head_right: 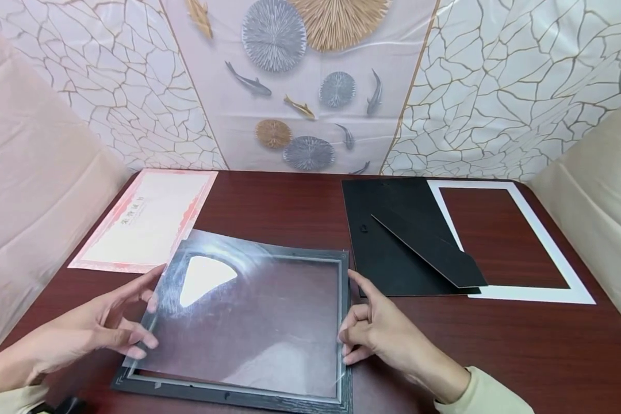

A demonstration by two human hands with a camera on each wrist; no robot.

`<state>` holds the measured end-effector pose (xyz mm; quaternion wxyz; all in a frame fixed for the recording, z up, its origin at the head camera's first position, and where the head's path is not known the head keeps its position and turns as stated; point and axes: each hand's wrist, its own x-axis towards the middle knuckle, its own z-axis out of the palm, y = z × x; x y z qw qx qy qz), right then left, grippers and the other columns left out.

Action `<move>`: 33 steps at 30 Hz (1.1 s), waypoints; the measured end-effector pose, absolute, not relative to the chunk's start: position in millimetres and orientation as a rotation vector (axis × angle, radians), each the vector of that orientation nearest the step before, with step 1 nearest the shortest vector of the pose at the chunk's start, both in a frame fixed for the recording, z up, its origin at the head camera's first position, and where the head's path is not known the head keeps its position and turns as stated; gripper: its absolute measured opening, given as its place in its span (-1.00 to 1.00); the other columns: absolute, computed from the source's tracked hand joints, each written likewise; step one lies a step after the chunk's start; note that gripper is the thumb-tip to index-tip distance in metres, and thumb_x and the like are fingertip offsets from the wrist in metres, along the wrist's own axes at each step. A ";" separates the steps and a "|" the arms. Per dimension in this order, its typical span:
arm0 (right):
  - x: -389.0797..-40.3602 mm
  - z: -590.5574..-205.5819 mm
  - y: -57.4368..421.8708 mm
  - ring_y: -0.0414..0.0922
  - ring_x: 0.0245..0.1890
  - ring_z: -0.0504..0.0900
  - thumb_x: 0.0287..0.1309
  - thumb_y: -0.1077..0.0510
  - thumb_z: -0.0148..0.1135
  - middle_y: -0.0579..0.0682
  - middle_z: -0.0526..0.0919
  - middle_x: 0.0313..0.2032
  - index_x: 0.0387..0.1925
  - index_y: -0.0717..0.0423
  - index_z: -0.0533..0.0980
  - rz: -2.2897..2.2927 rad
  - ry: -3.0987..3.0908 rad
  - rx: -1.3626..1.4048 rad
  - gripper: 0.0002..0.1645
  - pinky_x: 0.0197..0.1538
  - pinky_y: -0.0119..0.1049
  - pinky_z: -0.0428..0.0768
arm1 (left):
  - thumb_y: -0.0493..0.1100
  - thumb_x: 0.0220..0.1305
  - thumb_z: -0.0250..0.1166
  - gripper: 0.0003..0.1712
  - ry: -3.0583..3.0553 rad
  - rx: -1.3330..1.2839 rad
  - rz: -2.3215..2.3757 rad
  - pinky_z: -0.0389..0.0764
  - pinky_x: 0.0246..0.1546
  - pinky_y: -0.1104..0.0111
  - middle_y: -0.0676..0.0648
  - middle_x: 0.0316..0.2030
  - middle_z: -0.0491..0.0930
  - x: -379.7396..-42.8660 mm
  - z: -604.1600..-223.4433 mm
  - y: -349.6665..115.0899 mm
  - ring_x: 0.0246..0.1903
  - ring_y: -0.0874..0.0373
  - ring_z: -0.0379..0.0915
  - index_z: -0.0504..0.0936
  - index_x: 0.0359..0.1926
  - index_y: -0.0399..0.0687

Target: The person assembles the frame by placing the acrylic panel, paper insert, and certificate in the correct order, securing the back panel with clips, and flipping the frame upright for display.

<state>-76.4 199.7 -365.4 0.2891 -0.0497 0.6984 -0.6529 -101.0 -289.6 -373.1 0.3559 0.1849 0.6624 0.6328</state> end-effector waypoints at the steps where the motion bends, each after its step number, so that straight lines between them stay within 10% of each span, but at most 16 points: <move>1: -75.7 -365.7 199.2 -0.07 -0.42 0.71 0.21 0.42 0.19 0.00 0.63 -0.40 0.69 -0.06 -0.37 -1.734 1.866 -0.129 0.28 -0.25 -0.09 0.81 | -0.53 0.37 0.14 0.23 1.704 0.475 1.637 0.76 0.01 0.11 -0.31 0.21 -0.13 -99.1 -374.2 -289.9 0.04 -0.09 0.74 -0.38 0.70 0.35; 33: -83.6 -375.5 194.0 -0.10 -0.50 0.71 0.23 0.43 0.19 0.07 0.68 -0.39 0.68 0.12 -0.37 -1.666 1.871 -0.118 0.24 -0.36 -0.17 0.79 | -0.41 0.36 0.31 0.13 2.085 0.305 1.378 0.69 -0.24 0.33 -0.32 0.19 0.18 -89.9 -369.4 -273.2 -0.30 0.13 0.57 -0.25 0.69 -0.21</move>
